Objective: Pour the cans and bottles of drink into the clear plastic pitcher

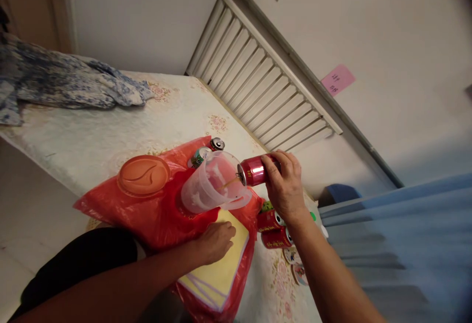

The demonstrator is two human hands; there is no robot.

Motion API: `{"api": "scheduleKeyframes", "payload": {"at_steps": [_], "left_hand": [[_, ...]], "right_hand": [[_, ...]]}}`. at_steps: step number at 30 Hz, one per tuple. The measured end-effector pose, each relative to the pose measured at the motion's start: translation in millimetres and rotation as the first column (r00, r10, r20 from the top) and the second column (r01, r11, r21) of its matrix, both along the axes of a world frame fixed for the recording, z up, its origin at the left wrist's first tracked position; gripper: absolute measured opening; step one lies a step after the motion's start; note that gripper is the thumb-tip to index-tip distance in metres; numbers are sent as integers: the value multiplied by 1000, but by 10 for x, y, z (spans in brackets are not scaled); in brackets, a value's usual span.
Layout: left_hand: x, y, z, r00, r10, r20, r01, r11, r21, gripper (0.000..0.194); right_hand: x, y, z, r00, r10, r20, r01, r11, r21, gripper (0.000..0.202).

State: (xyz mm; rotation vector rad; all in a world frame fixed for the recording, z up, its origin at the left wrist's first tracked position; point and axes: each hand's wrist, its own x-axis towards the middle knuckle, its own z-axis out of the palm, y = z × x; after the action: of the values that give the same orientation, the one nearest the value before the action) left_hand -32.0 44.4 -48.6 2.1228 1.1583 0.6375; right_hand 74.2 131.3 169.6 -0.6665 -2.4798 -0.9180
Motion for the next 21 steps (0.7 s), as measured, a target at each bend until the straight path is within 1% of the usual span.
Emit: {"api": "scheduleKeyframes", "payload": {"at_steps": [16, 21], "left_hand": [[-6, -6, 29, 1000, 7, -2, -7, 1000, -3, 9], [-4, -3, 26, 1000, 1, -9, -1, 1000, 1, 10]], "right_hand": [[-44, -29, 39, 999, 18, 30, -18, 1000, 11, 52], [-47, -21, 37, 999, 20, 27, -20, 1000, -8, 54]]}}
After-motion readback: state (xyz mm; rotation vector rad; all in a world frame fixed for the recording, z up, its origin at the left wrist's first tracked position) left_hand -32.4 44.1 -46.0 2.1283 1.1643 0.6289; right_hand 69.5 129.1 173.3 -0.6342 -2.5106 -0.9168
